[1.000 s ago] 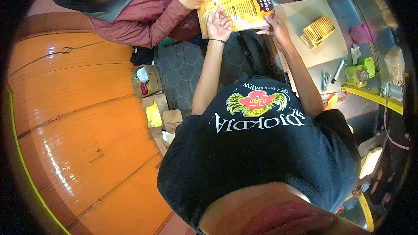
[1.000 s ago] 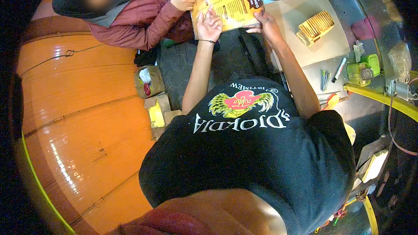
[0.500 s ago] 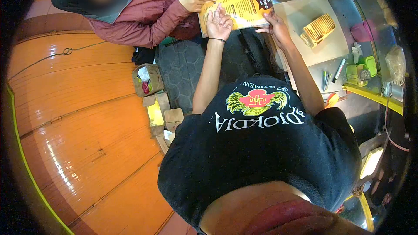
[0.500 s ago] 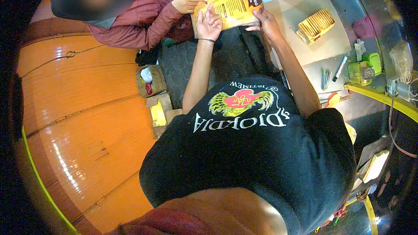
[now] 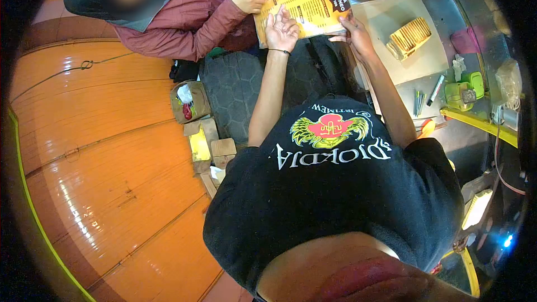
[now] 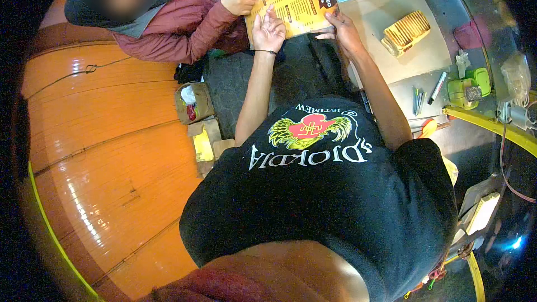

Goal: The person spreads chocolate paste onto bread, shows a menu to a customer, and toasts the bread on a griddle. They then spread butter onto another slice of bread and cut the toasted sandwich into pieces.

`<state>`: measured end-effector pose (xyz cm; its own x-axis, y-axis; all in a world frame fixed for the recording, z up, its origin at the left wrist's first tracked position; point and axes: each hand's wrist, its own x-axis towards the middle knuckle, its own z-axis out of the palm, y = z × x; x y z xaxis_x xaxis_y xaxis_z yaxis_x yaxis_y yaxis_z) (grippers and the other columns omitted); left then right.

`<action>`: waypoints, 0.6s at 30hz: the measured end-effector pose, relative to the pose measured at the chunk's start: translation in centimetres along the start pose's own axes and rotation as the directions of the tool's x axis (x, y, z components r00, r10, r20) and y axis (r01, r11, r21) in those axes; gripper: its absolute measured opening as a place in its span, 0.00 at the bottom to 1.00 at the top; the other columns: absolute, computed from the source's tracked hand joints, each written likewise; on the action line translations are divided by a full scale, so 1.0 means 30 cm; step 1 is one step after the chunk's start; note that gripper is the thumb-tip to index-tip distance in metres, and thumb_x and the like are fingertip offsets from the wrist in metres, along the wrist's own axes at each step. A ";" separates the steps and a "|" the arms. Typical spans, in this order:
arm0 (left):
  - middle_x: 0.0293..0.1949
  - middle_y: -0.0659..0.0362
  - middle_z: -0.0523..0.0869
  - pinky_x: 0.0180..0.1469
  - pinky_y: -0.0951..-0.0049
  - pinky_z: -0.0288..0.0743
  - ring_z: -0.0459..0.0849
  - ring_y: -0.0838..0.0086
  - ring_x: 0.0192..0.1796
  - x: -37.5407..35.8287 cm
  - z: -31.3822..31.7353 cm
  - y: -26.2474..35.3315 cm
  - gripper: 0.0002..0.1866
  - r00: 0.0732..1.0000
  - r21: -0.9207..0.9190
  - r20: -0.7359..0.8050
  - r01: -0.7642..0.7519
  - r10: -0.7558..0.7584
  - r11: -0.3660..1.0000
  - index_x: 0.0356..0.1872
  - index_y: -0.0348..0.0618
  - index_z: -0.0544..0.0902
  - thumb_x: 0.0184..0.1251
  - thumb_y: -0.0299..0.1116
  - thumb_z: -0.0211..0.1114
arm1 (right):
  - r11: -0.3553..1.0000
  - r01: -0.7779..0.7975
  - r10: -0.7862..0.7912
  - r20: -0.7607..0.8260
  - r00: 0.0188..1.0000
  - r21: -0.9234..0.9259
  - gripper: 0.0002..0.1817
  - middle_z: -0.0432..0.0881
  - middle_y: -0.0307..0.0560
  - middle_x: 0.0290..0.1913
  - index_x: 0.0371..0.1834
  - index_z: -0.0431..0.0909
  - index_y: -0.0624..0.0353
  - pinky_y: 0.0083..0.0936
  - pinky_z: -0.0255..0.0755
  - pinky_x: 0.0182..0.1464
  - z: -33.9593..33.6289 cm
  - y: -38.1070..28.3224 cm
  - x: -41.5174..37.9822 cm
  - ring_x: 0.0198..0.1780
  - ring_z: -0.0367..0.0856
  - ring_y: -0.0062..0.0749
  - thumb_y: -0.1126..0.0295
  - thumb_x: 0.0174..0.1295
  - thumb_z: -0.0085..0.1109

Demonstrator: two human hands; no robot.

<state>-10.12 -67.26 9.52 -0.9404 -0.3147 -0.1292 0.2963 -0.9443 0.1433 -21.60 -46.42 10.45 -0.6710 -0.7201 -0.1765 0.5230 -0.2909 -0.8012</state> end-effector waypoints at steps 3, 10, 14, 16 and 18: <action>0.40 0.64 0.83 0.25 0.77 0.59 0.65 0.78 0.23 0.001 0.011 -0.001 0.27 1.000 0.003 -0.010 -0.005 0.005 1.000 0.61 0.40 0.70 0.77 0.53 0.43 | 1.000 0.002 -0.002 0.001 1.000 -0.006 0.18 0.82 0.54 0.48 0.57 0.69 0.67 0.28 0.85 0.37 0.002 -0.003 -0.002 0.40 0.87 0.40 0.64 0.72 0.48; 0.39 0.62 0.86 0.24 0.77 0.59 0.65 0.78 0.21 0.001 0.021 -0.001 0.26 0.999 -0.023 -0.036 0.026 -0.026 0.999 0.57 0.45 0.73 0.77 0.55 0.41 | 1.000 0.014 -0.014 0.028 1.000 -0.008 0.19 0.82 0.54 0.49 0.58 0.68 0.67 0.28 0.85 0.38 -0.002 -0.001 -0.008 0.40 0.87 0.39 0.64 0.72 0.49; 0.40 0.64 0.84 0.26 0.76 0.60 0.65 0.78 0.23 -0.005 0.003 -0.001 0.27 1.000 -0.013 0.009 0.007 -0.007 1.000 0.63 0.38 0.70 0.76 0.51 0.46 | 1.000 0.021 -0.021 0.045 0.999 -0.001 0.20 0.81 0.54 0.49 0.58 0.68 0.67 0.28 0.85 0.38 -0.004 0.002 -0.012 0.41 0.87 0.39 0.63 0.71 0.50; 0.39 0.62 0.84 0.25 0.78 0.59 0.64 0.79 0.23 -0.016 0.002 0.001 0.25 1.000 -0.009 0.017 0.008 -0.008 1.000 0.59 0.37 0.74 0.75 0.49 0.49 | 1.000 -0.014 0.014 0.003 1.000 -0.011 0.19 0.81 0.53 0.49 0.56 0.69 0.67 0.28 0.85 0.37 -0.002 0.009 -0.016 0.40 0.86 0.40 0.62 0.71 0.51; 0.35 0.65 0.83 0.25 0.77 0.61 0.65 0.80 0.21 -0.036 -0.044 0.030 0.22 0.996 0.160 0.062 0.050 -0.061 0.986 0.58 0.44 0.76 0.76 0.48 0.47 | 0.999 -0.043 0.045 -0.075 0.996 0.019 0.17 0.80 0.51 0.43 0.51 0.70 0.64 0.30 0.85 0.36 0.023 -0.005 -0.041 0.35 0.85 0.37 0.60 0.70 0.52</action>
<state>-8.62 -67.91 8.50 -0.9652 -0.2499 -0.0767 0.2180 -0.9313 0.2917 -20.50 -45.94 11.19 -0.6844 -0.6833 -0.2543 0.5615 -0.2714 -0.7817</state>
